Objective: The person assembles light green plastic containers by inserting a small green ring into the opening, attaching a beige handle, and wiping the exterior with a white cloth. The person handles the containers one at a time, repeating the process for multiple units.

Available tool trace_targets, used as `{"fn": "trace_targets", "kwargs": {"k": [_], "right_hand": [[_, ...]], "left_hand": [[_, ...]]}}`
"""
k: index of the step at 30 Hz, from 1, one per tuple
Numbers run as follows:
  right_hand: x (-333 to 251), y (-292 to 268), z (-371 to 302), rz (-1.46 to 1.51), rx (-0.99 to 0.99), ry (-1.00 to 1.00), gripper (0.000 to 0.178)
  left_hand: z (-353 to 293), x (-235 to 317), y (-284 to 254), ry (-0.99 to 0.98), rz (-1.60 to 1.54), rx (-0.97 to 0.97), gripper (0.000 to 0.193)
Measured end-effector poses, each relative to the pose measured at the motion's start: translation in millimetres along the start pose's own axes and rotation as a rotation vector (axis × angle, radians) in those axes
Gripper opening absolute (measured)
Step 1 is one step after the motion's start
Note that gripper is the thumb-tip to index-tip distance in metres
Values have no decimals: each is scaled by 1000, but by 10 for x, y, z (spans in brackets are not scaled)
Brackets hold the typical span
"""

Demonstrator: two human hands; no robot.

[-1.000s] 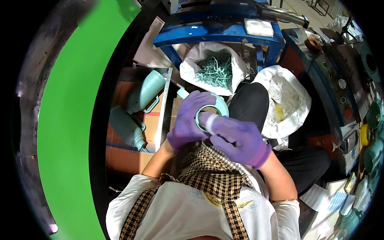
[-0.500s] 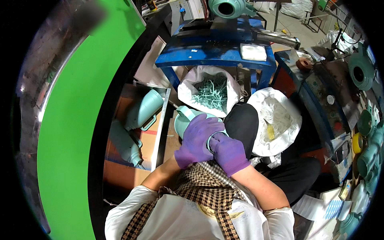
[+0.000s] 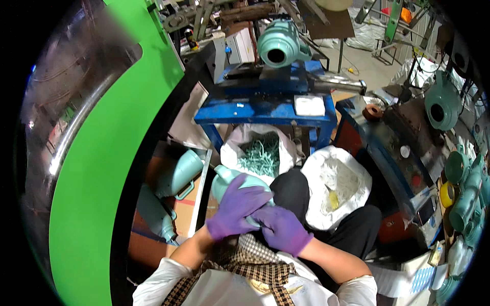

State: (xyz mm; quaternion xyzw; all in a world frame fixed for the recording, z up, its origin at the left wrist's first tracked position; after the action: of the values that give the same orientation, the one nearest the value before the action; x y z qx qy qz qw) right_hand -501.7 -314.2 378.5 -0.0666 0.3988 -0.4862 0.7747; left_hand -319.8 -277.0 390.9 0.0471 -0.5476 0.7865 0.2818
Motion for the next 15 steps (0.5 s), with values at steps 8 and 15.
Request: {"fn": "trace_targets", "kwargs": {"k": [8,15], "right_hand": [[1202,-1200,1659,-891,42,8,87],[2332,-1808,2245,-1224,-10,167,29]], "left_hand": [[-1656,-767,-1009,-899,-429,778,67],[-1137,-920,-277,-1159,-1843,733,43]]}}
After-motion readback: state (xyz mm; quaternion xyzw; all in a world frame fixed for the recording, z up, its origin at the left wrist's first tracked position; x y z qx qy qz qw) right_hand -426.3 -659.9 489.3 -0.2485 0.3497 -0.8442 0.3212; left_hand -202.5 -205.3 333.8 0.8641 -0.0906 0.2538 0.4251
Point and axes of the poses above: each hand's wrist, its own z-axis towards the middle knuckle, its own y-axis out of the palm, x = y × z, the point moved 2 cm from there along z, towards the middle knuckle, and after that the axes turned 14 degrees about -y, right-handed, at the moved point
